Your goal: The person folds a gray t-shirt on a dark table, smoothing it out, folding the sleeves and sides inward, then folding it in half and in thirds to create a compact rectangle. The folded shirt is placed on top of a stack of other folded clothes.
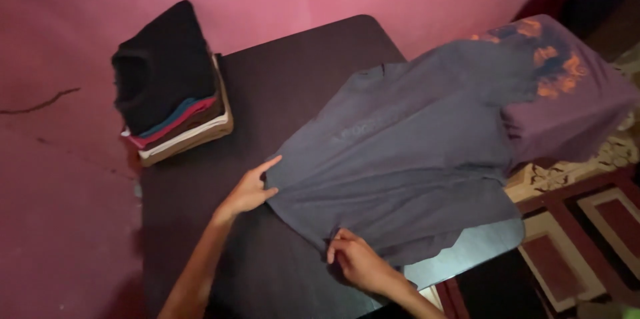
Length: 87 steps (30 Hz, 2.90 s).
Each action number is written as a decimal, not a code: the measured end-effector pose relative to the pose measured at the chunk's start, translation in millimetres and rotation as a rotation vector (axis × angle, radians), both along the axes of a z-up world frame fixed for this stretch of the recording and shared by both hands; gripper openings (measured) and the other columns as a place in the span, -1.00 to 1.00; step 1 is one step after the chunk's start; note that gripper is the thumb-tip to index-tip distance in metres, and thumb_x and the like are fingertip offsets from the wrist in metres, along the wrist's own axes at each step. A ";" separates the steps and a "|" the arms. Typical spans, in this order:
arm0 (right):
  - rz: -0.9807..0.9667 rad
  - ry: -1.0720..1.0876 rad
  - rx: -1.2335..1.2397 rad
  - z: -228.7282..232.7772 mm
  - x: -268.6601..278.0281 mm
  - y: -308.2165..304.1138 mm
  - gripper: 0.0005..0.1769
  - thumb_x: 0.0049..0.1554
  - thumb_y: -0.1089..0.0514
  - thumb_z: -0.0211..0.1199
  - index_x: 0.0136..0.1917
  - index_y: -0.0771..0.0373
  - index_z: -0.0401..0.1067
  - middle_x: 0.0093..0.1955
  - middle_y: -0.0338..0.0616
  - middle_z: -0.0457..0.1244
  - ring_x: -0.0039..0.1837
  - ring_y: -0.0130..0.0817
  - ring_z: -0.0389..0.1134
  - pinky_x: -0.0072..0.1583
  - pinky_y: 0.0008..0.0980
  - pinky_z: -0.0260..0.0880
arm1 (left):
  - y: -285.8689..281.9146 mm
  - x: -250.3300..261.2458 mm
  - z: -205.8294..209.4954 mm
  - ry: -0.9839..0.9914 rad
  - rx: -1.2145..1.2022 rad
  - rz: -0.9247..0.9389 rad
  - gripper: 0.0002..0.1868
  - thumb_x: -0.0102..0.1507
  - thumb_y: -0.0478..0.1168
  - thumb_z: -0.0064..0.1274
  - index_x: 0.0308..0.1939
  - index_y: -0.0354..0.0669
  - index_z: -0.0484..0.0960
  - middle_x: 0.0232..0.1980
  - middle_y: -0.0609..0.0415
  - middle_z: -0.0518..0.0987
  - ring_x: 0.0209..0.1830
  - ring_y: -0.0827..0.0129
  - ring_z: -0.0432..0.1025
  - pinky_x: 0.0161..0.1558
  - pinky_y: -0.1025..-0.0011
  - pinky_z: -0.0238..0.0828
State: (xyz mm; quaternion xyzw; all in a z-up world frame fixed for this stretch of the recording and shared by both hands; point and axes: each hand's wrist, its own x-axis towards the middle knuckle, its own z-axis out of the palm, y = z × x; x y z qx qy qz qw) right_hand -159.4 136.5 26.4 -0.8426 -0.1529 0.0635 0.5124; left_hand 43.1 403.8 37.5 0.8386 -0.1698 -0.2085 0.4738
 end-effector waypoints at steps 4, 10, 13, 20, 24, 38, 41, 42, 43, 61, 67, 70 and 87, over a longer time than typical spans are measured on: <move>0.087 -0.012 -0.002 -7.1 2.5 34.7 -0.70 -0.03 0.50 0.06 -0.19 0.19 0.49 -0.08 -0.21 0.25 -0.13 -0.31 0.33 -0.04 -0.37 0.37 | 41.8 -11.9 12.5 0.083 0.061 0.043 -0.10 0.14 -0.52 0.14 0.55 0.08 0.32 -0.39 0.09 0.50 -0.59 0.49 0.17 -0.47 0.47 0.29; 0.205 -0.012 0.172 -7.3 -10.3 97.8 -0.64 0.00 0.57 0.04 -0.10 0.19 0.44 -0.01 -0.18 0.21 -0.12 -0.32 0.28 -0.04 -0.38 0.33 | 141.4 -2.2 -26.8 0.094 0.012 0.056 -0.04 0.05 -0.59 0.12 0.54 0.03 0.32 -0.12 0.01 0.69 -0.62 0.53 0.22 -0.58 0.52 0.23; 0.264 0.036 0.251 12.9 -15.1 109.2 -0.77 0.17 0.47 0.12 -0.04 0.17 0.41 0.06 -0.22 0.21 -0.10 -0.37 0.23 -0.04 -0.43 0.28 | 171.9 -8.9 -27.1 0.033 0.006 0.146 -0.09 0.00 -0.59 0.17 0.45 -0.01 0.47 -0.51 0.12 0.41 -0.64 0.50 0.07 -0.60 0.48 0.08; 0.101 -0.158 0.202 30.1 28.8 53.0 -0.71 0.06 0.47 0.21 -0.01 0.18 0.51 0.10 -0.19 0.33 -0.14 -0.41 0.33 -0.17 -0.46 0.34 | 163.3 -24.6 -32.7 -0.396 0.216 0.553 -0.30 0.00 -0.43 0.28 0.27 -0.12 0.59 -0.05 0.01 0.55 -0.33 0.28 0.44 -0.21 0.37 0.47; -0.226 -0.327 -0.070 20.2 79.4 -35.4 -0.71 0.02 0.47 0.25 -0.08 0.15 0.56 0.01 -0.04 0.38 0.12 0.04 0.45 0.16 -0.14 0.43 | 126.8 -15.3 -81.1 -0.968 0.890 0.681 -0.43 0.16 0.13 0.23 0.25 0.25 0.61 0.21 0.14 0.49 0.23 0.24 0.44 0.32 0.28 0.36; -0.090 -0.465 -0.899 1.2 180.0 -160.3 -0.64 0.28 0.09 0.06 0.31 -0.15 0.45 0.44 -0.36 0.23 0.48 -0.21 0.22 0.34 0.01 0.35 | -94.6 -156.7 -21.6 -0.790 0.258 -0.322 -0.48 0.34 0.07 -0.01 0.36 0.05 0.49 0.36 -0.16 0.38 0.44 -0.20 0.18 0.30 -0.32 0.10; -0.174 -0.531 -0.919 -4.1 181.8 -169.5 -0.73 0.23 0.09 0.15 0.15 -0.18 0.54 0.24 -0.41 0.31 0.31 -0.30 0.35 0.18 -0.20 0.49 | -81.4 -149.0 -46.0 -0.908 0.257 -0.290 -0.67 0.40 -0.09 -0.08 0.22 0.08 0.58 0.26 -0.01 0.48 0.40 -0.01 0.26 0.30 -0.22 0.13; -0.239 -0.536 -0.909 -7.3 181.3 -173.2 -0.76 0.19 0.12 0.20 0.06 -0.18 0.59 0.12 -0.42 0.35 0.22 -0.35 0.40 0.12 -0.33 0.53 | -75.0 -146.0 -54.6 -0.981 0.259 -0.283 -0.73 0.42 -0.14 -0.12 0.14 0.09 0.63 0.19 0.09 0.54 0.37 0.13 0.31 0.31 -0.13 0.14; -0.236 -0.537 -0.903 -11.9 181.7 -181.3 -0.76 0.19 0.12 0.20 0.06 -0.18 0.59 0.12 -0.42 0.35 0.22 -0.35 0.40 0.12 -0.33 0.53 | -63.0 -141.0 -60.2 -0.980 0.266 -0.282 -0.73 0.42 -0.14 -0.12 0.14 0.09 0.63 0.19 0.09 0.54 0.37 0.13 0.31 0.31 -0.13 0.14; 0.470 0.416 -0.407 91.1 87.8 -99.0 -0.74 0.10 0.10 0.38 0.03 0.24 0.65 -0.15 0.05 0.53 0.00 -0.10 0.57 0.10 -0.12 0.53 | 81.9 -25.6 -72.4 -1.037 0.759 0.089 -0.73 0.14 -0.10 -0.01 -0.14 0.05 0.68 0.03 0.21 0.61 0.28 0.42 0.37 0.58 -0.11 -0.29; 0.128 -0.242 -0.423 60.3 165.7 -81.8 -0.87 0.16 0.14 0.28 -0.03 0.15 0.59 -0.11 0.00 0.44 0.06 0.04 0.47 0.13 -0.06 0.46 | 30.0 -83.2 -5.6 -0.757 0.738 0.343 0.01 0.08 0.43 0.18 0.36 -0.22 0.38 0.44 -0.17 0.23 0.53 -0.11 0.03 0.41 -0.35 -0.06; 0.032 -0.380 -0.528 33.4 209.1 -73.4 -0.63 0.17 0.06 0.32 0.25 0.08 0.49 0.37 -0.14 0.30 0.43 -0.10 0.29 0.32 -0.17 0.36 | 33.9 -92.1 -2.4 -0.417 0.680 0.324 0.36 0.01 0.47 0.30 0.55 -0.35 0.03 0.61 -0.36 -0.10 0.62 -0.37 -0.31 0.39 -0.58 -0.37; 0.074 0.108 -0.935 35.0 193.7 -194.2 -0.84 -0.10 0.12 0.41 -0.20 0.00 0.73 -0.17 -0.49 0.49 -0.17 -0.48 0.46 0.01 -0.48 0.47 | 127.5 -82.6 -3.5 -0.648 0.279 0.051 -0.23 -0.09 -0.47 -0.09 0.25 -0.03 0.44 -0.04 0.16 0.45 -0.06 0.22 0.37 0.09 0.42 0.16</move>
